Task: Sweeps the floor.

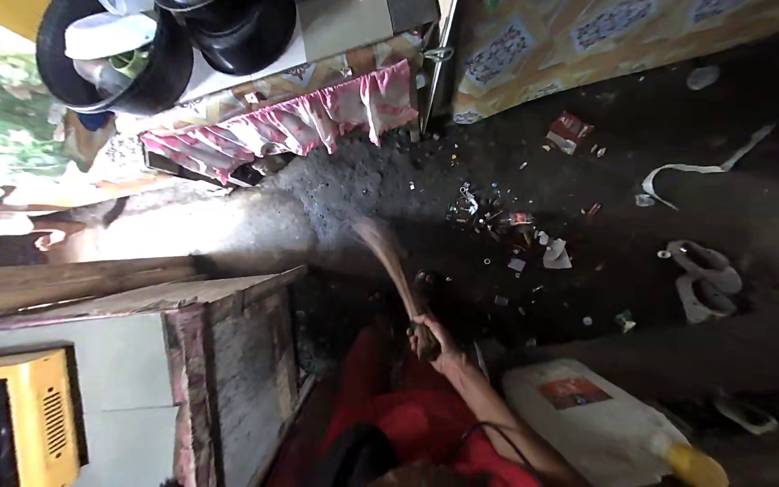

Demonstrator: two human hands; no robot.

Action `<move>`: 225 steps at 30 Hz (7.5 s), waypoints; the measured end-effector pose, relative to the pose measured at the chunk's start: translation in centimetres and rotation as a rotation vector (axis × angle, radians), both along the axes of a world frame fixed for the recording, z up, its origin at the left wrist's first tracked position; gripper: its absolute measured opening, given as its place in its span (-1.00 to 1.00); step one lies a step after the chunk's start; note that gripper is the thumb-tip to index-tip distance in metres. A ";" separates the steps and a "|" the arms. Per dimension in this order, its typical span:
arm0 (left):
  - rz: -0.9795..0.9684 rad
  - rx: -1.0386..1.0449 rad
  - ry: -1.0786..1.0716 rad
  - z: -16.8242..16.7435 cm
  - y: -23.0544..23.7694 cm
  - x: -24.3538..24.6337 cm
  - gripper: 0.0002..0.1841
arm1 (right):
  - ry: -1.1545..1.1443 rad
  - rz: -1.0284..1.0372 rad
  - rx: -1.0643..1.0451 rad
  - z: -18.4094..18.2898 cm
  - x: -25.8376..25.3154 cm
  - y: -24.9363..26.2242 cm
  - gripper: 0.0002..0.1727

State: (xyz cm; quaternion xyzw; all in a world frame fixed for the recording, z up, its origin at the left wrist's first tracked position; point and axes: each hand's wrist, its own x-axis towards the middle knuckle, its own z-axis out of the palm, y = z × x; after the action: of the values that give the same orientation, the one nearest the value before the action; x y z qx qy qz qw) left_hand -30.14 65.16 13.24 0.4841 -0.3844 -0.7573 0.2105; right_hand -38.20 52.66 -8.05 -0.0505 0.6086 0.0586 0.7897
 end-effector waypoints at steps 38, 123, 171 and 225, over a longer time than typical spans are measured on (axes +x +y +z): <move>-0.173 -0.077 -0.029 0.2 7.4 12.4 -0.54 | 0.072 -0.318 -0.043 9.5 7.3 11.0 -0.82; -0.260 -0.126 -0.002 -0.5 8.2 14.1 -0.53 | 0.021 0.871 -0.318 4.5 8.2 8.7 0.04; -0.271 -0.108 -0.020 -0.1 8.6 13.4 -0.52 | -0.045 -0.120 0.025 4.7 1.4 7.8 -0.64; -0.240 -0.074 -0.056 0.2 8.5 13.2 -0.54 | 0.195 -0.363 -0.344 2.2 -4.2 0.8 -0.79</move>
State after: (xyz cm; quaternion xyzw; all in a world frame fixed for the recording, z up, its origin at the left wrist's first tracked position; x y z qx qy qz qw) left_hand -16.98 73.68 13.41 0.4476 -0.4730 -0.7485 0.1254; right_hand -42.37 53.45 -5.83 -0.0680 0.6819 -0.1837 0.7047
